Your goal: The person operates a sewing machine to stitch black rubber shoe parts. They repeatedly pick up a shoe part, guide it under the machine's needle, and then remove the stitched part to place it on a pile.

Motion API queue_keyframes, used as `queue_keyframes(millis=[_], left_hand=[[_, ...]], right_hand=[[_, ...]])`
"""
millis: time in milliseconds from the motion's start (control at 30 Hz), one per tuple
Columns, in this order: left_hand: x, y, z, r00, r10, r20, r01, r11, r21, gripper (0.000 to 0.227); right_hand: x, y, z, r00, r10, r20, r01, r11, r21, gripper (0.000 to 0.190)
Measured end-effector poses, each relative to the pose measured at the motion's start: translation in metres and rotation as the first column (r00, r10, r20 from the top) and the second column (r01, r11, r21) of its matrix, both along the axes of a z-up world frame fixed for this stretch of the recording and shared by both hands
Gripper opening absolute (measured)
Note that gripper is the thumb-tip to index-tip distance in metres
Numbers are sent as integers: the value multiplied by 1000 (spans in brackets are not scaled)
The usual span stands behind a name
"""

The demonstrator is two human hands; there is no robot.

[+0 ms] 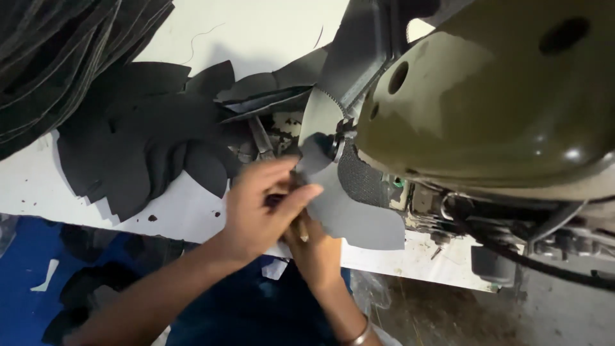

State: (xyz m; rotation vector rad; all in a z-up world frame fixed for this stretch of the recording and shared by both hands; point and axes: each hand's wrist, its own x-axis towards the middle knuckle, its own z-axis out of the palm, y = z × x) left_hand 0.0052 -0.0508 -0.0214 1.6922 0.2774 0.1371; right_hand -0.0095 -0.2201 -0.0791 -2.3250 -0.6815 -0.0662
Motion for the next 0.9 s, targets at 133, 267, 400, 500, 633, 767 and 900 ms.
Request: queue_keyframes(millis=[133,267,400,500,633,767,900], left_hand=[[20,45,-42,977,211,-25,-184,782,-595,64],[83,118,-66,894,-223,-389,-254,465,-848,85],[103,161,-91,924,-183,-336,-210,491,-846,43],[82,164,-68,979,102,-178,-199,681,-705,41],[22,113,-35,854,442,274,-377,889,-258,41],[-12,70,-55,726,528,441,-551,830,-88,29],[2,92,-20,810,566,153,-499,802,-328,38]], right_hand=[[18,34,10,924,-193,-331,96,953,-287,45],[21,37,35,840,-216,-498,12,925,-380,35],[-13,13,-5,595,-133,-792,107,991,-86,26],[-42,11,-40,465,10,-885,382,900,210,18],[-38,68,-27,732,63,-678,312,854,416,21],[-19,110,-23,731,145,-667,420,676,606,25],[-10,113,-11,772,168,-612,390,635,666,24]])
